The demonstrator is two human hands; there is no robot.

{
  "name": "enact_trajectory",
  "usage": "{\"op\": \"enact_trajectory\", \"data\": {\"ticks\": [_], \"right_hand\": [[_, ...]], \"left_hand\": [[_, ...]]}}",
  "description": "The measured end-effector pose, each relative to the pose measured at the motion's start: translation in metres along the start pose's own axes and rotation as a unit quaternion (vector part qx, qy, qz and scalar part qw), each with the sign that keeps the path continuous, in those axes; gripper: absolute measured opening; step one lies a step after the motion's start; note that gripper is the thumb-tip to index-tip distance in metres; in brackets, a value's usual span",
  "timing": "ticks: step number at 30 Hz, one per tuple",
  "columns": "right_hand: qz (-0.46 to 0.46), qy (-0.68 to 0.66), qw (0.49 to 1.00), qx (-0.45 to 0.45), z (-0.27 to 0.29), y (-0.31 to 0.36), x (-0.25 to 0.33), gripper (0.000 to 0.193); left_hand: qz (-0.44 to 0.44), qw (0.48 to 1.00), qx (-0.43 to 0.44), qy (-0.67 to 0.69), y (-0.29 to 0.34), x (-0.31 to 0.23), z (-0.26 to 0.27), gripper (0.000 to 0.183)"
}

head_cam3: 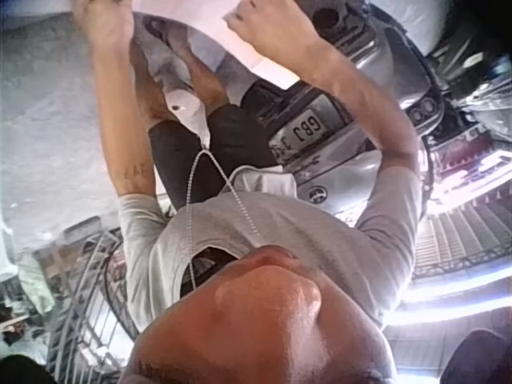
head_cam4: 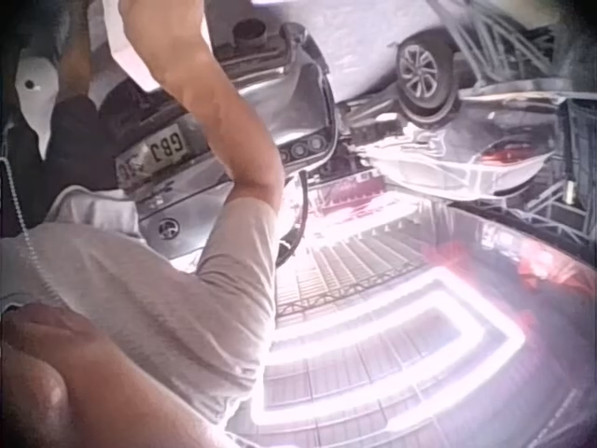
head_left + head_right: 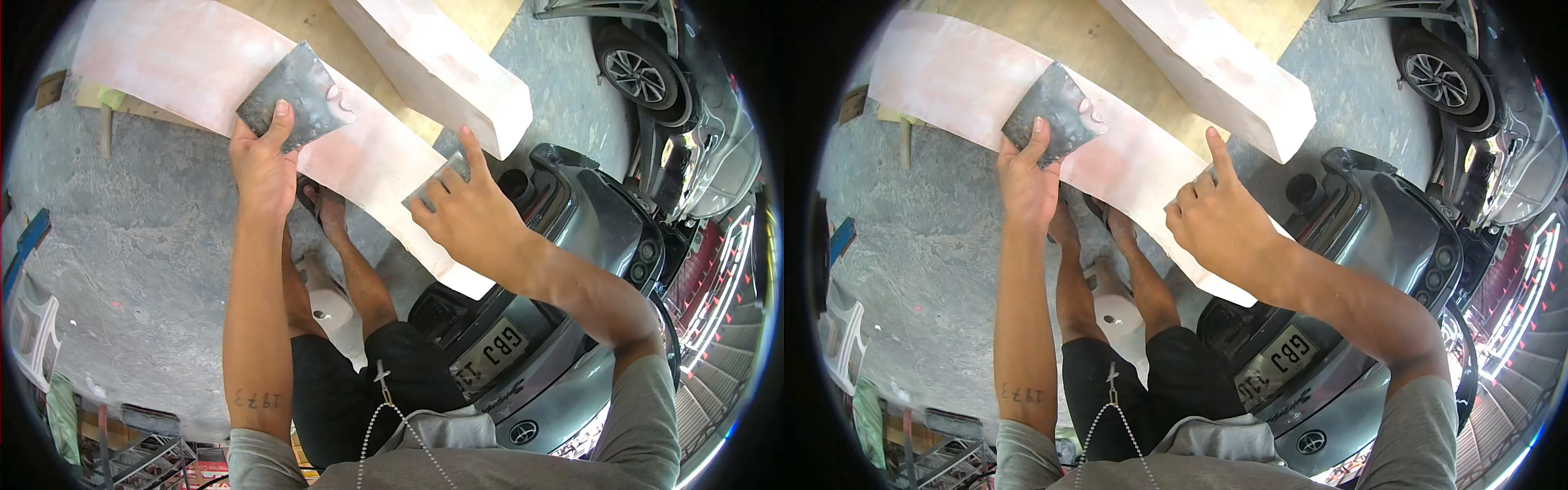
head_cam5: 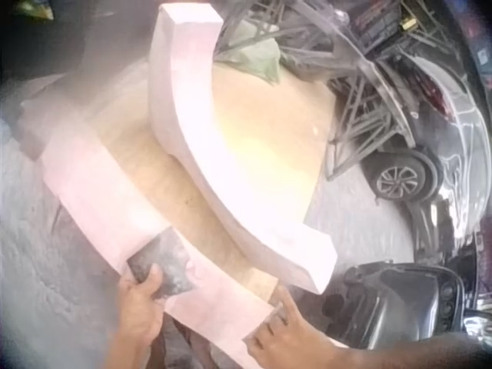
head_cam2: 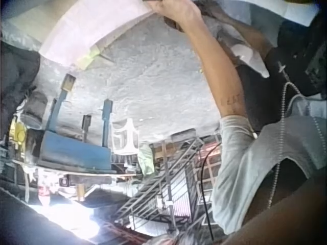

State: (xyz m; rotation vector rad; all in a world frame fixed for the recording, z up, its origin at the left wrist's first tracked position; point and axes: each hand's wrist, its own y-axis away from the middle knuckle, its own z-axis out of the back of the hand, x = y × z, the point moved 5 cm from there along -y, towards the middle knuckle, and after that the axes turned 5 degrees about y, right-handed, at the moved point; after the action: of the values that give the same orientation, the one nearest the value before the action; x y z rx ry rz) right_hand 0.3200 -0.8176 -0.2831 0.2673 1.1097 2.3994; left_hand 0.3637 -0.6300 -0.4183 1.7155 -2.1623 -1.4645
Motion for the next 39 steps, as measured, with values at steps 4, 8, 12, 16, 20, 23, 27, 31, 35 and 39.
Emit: {"op": "enact_trajectory", "data": {"ticks": [4,8,12,16,20,23,27,31,35,39], "right_hand": [[-0.016,0.018,1.0,0.008,0.003,0.01,0.01,0.025],[-0.061,0.055,0.997,0.009,0.018,0.017,0.031,0.025],[-0.089,-0.038,0.988,0.123,0.047,0.03,0.053,0.029],[-0.111,-0.163,0.98,0.016,0.084,0.067,0.06,0.03],[-0.135,-0.464,0.865,-0.135,0.074,0.101,0.048,0.038],[-0.125,-0.625,0.721,-0.271,0.044,0.116,0.055,0.052],[-0.242,-0.659,0.516,-0.491,0.015,0.126,0.079,0.042],[-0.203,-0.666,0.365,-0.618,0.015,0.11,0.1,0.04],[-0.157,-0.68,0.345,-0.628,0.01,0.105,0.098,0.045],[-0.224,-0.62,0.57,-0.489,0.01,0.109,0.075,0.058]], "left_hand": [[0.0,0.999,0.023,0.025,-0.004,0.002,0.003,0.044],[0.005,1.0,0.017,0.018,-0.005,-0.001,0.005,0.043],[0.013,0.999,0.025,0.033,-0.009,0.009,0.003,0.042],[0.02,1.0,0.024,0.006,-0.002,-0.008,0.004,0.042],[0.059,0.995,0.047,0.066,0.032,-0.016,0.011,0.042],[0.088,0.989,0.07,0.1,0.083,-0.019,0.006,0.041],[0.151,0.97,0.051,0.185,0.142,0.011,-0.011,0.034],[0.184,0.969,-0.02,0.162,0.172,0.042,-0.022,0.026],[0.153,0.981,-0.014,0.116,0.177,0.04,-0.035,0.028],[0.089,0.994,-0.008,0.059,0.179,0.007,-0.053,0.035]]}}
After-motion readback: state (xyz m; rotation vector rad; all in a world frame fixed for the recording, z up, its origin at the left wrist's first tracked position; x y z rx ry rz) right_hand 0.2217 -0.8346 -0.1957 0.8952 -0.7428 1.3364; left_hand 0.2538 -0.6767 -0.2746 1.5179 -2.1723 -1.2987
